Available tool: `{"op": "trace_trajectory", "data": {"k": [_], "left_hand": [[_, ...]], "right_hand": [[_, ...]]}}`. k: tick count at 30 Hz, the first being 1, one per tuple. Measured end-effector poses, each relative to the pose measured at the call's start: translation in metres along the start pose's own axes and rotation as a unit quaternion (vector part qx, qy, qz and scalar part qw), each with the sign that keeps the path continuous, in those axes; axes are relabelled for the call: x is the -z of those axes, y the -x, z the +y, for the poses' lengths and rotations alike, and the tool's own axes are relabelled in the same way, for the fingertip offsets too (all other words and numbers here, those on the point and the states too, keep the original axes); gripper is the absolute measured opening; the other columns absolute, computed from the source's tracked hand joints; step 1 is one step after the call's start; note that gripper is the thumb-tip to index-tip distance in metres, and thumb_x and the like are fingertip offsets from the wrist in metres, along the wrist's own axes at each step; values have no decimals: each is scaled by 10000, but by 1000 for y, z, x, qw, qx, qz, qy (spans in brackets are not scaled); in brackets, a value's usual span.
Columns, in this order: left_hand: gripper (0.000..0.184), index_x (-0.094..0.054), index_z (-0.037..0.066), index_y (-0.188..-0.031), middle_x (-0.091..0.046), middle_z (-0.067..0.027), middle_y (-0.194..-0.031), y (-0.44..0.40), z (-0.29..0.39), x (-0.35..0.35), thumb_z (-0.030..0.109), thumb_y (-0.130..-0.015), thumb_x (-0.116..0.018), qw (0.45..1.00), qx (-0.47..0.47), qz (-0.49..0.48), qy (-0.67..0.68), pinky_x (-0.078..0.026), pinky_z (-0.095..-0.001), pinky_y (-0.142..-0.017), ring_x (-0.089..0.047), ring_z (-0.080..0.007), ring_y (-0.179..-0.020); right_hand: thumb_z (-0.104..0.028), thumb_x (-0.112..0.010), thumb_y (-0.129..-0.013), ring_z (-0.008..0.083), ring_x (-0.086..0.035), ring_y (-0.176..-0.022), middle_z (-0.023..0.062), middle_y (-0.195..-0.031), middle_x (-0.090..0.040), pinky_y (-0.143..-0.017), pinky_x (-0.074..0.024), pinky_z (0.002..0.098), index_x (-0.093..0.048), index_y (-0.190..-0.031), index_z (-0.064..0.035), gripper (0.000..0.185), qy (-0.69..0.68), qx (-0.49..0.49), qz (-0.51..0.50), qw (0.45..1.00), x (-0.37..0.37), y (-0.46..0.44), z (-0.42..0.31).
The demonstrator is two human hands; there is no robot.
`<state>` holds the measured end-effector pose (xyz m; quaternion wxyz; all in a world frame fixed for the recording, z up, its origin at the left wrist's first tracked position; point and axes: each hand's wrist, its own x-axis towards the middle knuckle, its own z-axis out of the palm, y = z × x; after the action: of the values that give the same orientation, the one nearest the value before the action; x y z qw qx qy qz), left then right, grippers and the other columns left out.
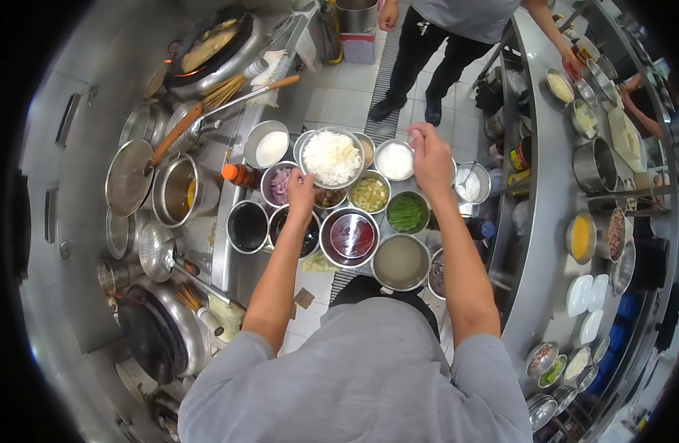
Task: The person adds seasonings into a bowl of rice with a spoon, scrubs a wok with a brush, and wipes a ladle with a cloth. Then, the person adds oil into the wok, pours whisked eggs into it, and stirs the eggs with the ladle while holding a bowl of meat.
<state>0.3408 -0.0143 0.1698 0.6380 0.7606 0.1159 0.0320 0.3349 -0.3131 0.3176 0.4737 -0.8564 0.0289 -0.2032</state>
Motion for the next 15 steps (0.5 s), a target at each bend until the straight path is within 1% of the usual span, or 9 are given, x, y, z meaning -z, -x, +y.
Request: {"op": "trace_trajectory", "data": {"k": [1, 3, 4, 6, 8, 9, 10, 12, 15], "left_hand": [[146, -421, 64, -806, -483, -48, -837, 9, 28, -12, 46, -873, -550, 989, 114, -23, 86, -597, -305, -577, -556, -140, -740], [138, -430, 68, -809, -491, -45, -837, 17, 34, -34, 52, -875, -550, 982, 134, -47, 127, -592, -296, -575, -560, -138, -737], [129, -440, 72, -811, -499, -41, -836, 19, 31, -46, 57, -878, -550, 973, 154, -59, 164, -586, -287, -573, -563, -136, -734], [105, -464, 79, -824, -536, -34, -842, 21, 18, -60, 77, -896, -541, 985, 131, -76, 79, -577, -271, -601, -594, -127, -742], [93, -469, 74, -833, -543, -42, -854, 35, 29, -64, 69, -901, -532, 978, 135, -86, 132, -581, -275, -615, -608, -132, -763], [170, -414, 77, -783, -433, -12, -750, 41, 30, -70, 59, -854, -568, 978, 122, -65, 156, -515, -276, -552, -459, -101, -662], [170, -414, 77, -783, -433, -12, -750, 46, 31, -72, 59, -854, -568, 978, 124, -67, 154, -515, -276, -552, -459, -101, -662], [164, -413, 78, -794, -439, -23, -789, 54, 35, -69, 61, -857, -563, 984, 112, -55, 123, -532, -283, -567, -466, -105, -673], [170, -404, 72, -804, -441, -34, -822, 66, 48, -61, 59, -880, -555, 983, 128, -67, 109, -558, -288, -611, -485, -109, -706]], "right_hand": [[-142, -497, -971, 203, -658, -677, 122, -837, -694, -620, -531, 335, -599, -1039, -14, 177, 6, 0, 5, 1000, 15, -4, -3], [-137, -521, -951, 201, -651, -657, 85, -757, -692, -637, -498, 333, -644, -995, -37, 164, 54, 48, 57, 996, 53, -13, 2], [-137, -521, -951, 201, -651, -657, 85, -757, -692, -637, -498, 333, -644, -995, -37, 164, 69, 43, 66, 995, 71, -16, 15], [-146, -527, -951, 207, -650, -657, 94, -789, -701, -637, -499, 328, -648, -1027, -30, 183, 30, -86, -7, 996, 97, -17, 54], [-157, -513, -962, 177, -652, -662, 94, -844, -713, -606, -508, 311, -646, -1059, -29, 208, 64, -123, -31, 990, 109, -10, 97], [-163, -497, -970, 159, -650, -666, 90, -871, -715, -588, -519, 298, -642, -1074, -30, 222, 22, -191, -72, 979, 111, -5, 108], [-169, -481, -978, 141, -648, -671, 86, -897, -717, -571, -530, 285, -638, -1088, -32, 236, -23, -255, -113, 960, 110, -3, 119], [-181, -456, -987, 131, -646, -680, 83, -947, -710, -550, -553, 280, -617, -1128, -38, 258, -44, -271, -134, 952, 107, 1, 135], [-216, -456, -984, 163, -648, -719, 116, -1028, -684, -559, -570, 307, -587, -1164, -25, 294, -150, -365, -145, 908, 98, 6, 149]]}}
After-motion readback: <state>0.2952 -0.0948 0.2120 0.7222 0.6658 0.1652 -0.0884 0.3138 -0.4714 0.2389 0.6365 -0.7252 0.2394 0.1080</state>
